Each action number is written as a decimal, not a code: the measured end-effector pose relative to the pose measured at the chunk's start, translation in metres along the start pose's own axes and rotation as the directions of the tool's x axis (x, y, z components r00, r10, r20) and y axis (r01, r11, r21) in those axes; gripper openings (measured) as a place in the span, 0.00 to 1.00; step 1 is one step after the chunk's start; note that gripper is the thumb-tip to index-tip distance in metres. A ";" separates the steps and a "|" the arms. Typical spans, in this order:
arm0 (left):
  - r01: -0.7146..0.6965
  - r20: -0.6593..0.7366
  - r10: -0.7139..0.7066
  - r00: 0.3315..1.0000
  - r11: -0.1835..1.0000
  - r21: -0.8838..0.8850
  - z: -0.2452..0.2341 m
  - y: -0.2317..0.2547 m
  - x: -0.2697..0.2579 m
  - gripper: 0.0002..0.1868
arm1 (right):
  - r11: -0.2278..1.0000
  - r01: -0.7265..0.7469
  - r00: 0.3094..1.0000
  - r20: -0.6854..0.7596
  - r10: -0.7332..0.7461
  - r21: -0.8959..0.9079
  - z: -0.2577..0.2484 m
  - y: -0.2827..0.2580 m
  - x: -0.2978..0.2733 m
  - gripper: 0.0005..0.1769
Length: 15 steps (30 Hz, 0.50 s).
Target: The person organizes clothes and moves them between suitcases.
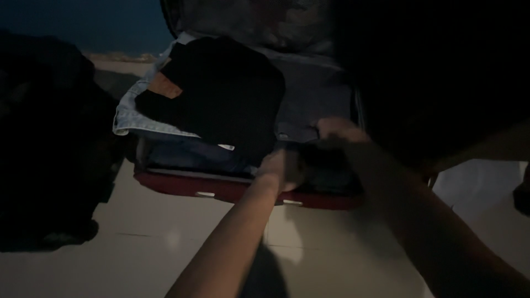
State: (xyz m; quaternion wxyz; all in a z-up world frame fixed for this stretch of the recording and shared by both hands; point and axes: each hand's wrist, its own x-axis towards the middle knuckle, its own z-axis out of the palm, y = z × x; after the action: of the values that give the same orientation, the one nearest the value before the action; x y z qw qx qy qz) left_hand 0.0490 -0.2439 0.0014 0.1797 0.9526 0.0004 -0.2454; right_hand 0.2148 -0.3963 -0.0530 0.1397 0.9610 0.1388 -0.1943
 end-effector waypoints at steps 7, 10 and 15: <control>-0.101 -0.215 0.195 0.957 0.918 0.383 -0.024 -0.026 -0.011 0.12 | 0.961 0.064 0.980 0.166 -0.111 0.268 -0.089 -0.031 -0.055 0.55; -0.146 -0.277 0.236 0.931 0.940 0.308 -0.074 -0.041 -0.050 0.15 | 0.856 0.285 0.957 -0.079 -0.279 0.431 -0.115 -0.052 -0.063 0.50; 0.021 -0.476 0.051 0.878 0.989 0.144 -0.108 -0.105 -0.073 0.23 | 0.618 0.430 0.895 -0.402 -0.196 0.658 -0.156 -0.120 -0.092 0.50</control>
State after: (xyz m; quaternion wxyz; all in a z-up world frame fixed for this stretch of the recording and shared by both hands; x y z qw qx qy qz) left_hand 0.0259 -0.1024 0.0875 0.1061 0.9942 0.0196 -0.0008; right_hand 0.1471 -0.2547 0.0967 -0.3150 0.9126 0.2355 -0.1115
